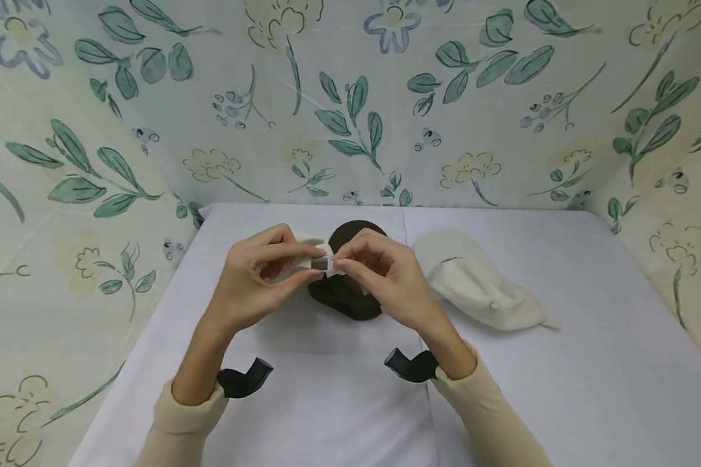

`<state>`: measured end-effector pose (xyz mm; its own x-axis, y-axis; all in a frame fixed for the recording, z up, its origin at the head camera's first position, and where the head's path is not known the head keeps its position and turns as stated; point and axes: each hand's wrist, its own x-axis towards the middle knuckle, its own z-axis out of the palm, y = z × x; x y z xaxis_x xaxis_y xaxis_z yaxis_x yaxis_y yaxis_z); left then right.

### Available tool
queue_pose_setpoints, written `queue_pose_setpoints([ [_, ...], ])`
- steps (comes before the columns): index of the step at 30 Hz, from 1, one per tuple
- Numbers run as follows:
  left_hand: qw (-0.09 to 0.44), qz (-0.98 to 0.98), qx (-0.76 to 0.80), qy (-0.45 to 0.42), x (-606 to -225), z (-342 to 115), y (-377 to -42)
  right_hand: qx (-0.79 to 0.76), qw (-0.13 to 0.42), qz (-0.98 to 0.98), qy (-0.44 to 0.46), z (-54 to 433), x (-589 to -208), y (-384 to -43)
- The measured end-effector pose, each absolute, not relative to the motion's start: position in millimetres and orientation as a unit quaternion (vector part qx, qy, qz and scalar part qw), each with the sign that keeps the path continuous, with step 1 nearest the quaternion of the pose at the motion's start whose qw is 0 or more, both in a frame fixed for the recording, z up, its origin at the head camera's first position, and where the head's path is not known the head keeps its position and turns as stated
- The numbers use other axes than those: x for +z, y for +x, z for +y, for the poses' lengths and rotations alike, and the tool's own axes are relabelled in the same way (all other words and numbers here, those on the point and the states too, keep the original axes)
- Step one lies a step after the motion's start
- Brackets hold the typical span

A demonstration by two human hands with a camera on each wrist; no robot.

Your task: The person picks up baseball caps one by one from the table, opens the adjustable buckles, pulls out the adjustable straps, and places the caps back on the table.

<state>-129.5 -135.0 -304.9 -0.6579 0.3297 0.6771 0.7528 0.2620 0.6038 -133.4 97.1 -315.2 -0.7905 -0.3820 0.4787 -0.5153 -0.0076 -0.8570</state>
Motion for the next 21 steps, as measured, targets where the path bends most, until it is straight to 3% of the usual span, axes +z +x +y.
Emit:
queue_pose_setpoints([
  [3, 0.206, -0.762, -0.505, -0.349, -298, -128, -125, 0.634, 0.072, -0.697, 0.326, 102, -310, -128],
  [12, 0.225, -0.733, -0.530, -0.362, -285, -111, -118, 0.591, 0.223, -0.693, 0.346, 113, -304, -122],
  [21, 0.270, -0.710, -0.533, -0.373, -288, -102, -115, 0.577, 0.288, -0.666, 0.375, 115, -307, -122],
])
